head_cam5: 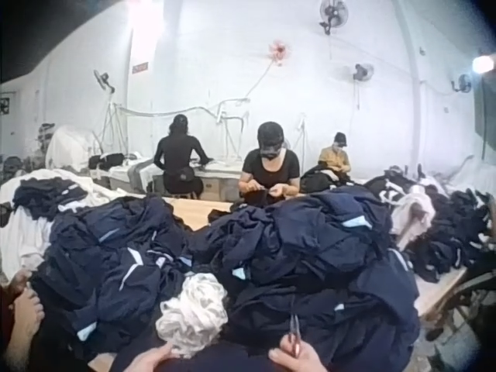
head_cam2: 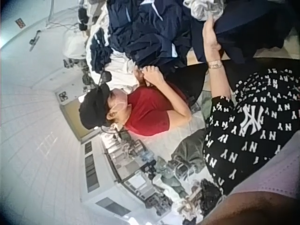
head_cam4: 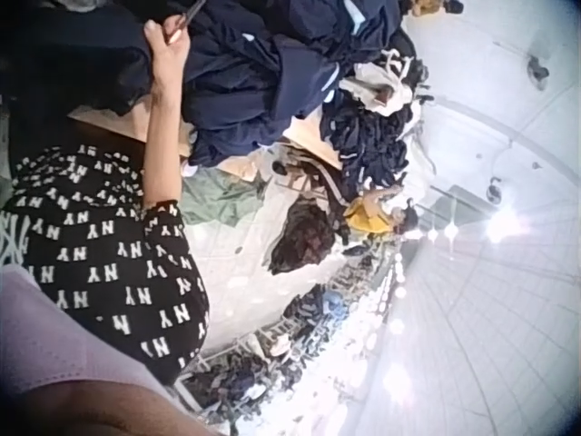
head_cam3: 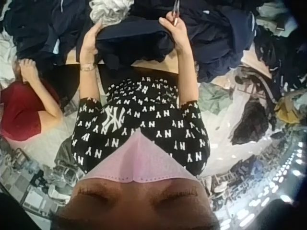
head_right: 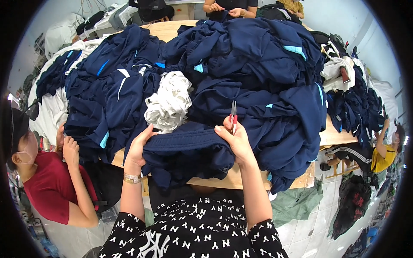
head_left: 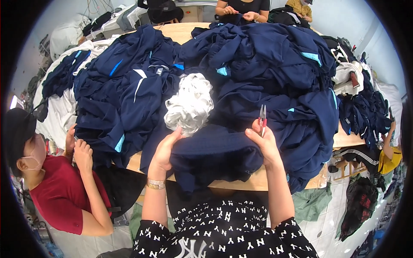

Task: Trimming excess threads and inspecting dark blue garments at a textile manufacturing facility.

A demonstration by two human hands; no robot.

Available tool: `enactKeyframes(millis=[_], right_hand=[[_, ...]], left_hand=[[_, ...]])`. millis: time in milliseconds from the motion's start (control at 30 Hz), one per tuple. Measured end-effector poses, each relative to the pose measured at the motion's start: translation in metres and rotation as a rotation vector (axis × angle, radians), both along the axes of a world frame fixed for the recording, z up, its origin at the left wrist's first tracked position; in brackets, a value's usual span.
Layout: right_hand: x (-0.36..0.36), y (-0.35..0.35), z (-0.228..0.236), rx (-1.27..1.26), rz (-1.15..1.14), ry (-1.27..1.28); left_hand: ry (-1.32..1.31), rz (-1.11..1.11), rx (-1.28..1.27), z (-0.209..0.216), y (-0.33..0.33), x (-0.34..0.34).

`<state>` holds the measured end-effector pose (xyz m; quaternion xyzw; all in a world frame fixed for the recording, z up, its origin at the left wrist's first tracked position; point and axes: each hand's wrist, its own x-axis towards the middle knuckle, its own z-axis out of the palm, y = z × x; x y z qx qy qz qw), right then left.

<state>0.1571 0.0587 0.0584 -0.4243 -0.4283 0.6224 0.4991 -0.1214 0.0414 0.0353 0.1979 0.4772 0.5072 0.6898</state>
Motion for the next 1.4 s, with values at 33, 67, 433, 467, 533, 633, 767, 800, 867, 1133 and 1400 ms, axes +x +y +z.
enactKeyframes(millis=[33, 67, 433, 467, 533, 633, 767, 800, 867, 1133, 1400], right_hand=[[0.000, 0.002, -0.003, -0.010, -0.024, -0.014], [0.002, 0.003, -0.010, -0.039, -0.008, 0.056], [-0.001, 0.016, -0.033, -0.299, -0.097, 0.107], [-0.007, 0.015, -0.030, -0.319, -0.097, 0.179], [-0.011, 0.017, -0.035, -0.335, -0.079, 0.248], [-0.009, 0.019, -0.033, -0.333, -0.076, 0.219], [-0.010, 0.019, -0.045, -0.014, -0.099, -0.111], [-0.011, 0.018, -0.050, 0.138, -0.150, -0.264], [-0.010, 0.014, -0.047, 0.240, -0.144, -0.512], [0.000, -0.011, -0.014, 0.680, -0.061, -0.894], [0.014, -0.031, -0.041, 0.958, -0.244, -1.115]], left_hand=[[0.031, -0.046, 0.004, 0.000, 0.004, 0.000], [0.028, -0.048, 0.010, -0.001, 0.006, 0.002], [-0.149, -0.140, -0.019, -0.015, 0.019, 0.012], [-0.112, -0.115, -0.008, -0.013, 0.018, 0.010], [-0.139, -0.127, 0.022, -0.025, 0.022, 0.004], [-0.125, -0.081, 0.013, -0.026, 0.025, 0.007], [-0.230, -0.168, 0.070, -0.019, 0.022, 0.012], [-0.211, -0.148, 0.048, -0.020, 0.023, 0.014], [-0.309, -0.149, 0.001, -0.023, 0.023, 0.016], [0.935, -0.080, 0.763, 0.014, 0.002, 0.026], [1.498, 0.408, 1.082, -0.022, -0.003, 0.030]])
